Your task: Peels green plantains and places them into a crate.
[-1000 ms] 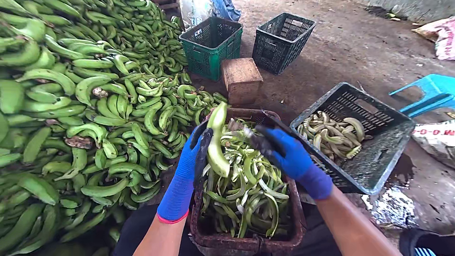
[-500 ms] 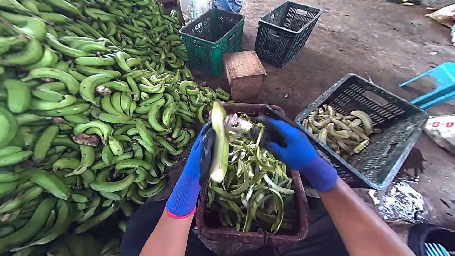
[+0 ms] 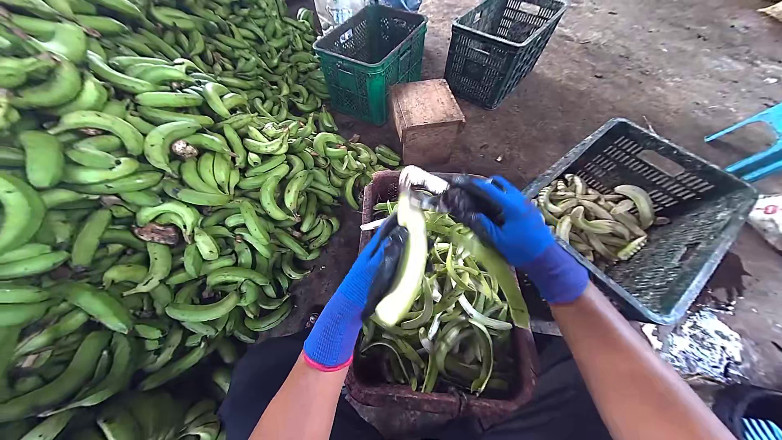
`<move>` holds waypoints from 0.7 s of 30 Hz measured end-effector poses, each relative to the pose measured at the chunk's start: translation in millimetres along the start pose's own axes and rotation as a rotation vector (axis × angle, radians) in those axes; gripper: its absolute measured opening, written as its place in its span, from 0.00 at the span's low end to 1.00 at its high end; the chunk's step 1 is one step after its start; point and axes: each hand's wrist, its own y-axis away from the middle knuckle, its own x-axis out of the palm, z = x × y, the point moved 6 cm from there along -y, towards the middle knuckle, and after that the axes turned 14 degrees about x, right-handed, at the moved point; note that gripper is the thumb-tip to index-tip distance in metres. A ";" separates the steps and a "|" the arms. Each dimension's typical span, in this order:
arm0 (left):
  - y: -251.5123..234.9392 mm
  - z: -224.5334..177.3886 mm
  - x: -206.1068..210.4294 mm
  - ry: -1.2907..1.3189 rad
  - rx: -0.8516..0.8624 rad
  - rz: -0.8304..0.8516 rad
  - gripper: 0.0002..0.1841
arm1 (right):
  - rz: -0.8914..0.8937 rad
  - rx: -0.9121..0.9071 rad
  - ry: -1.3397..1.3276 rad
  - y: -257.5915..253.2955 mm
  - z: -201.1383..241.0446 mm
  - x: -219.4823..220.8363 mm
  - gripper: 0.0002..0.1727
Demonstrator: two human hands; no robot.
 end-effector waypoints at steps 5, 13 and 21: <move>-7.3 0.9 -40.6 0.158 0.226 -0.628 0.24 | 0.091 -0.238 0.026 40.8 31.5 38.9 0.28; 2.3 -10.9 18.7 -0.194 -0.004 0.257 0.27 | 0.133 0.076 -0.139 -9.4 -4.0 6.9 0.26; -12.0 13.6 -18.3 0.239 0.035 -0.410 0.18 | 0.103 -0.016 -0.067 21.3 8.6 41.8 0.29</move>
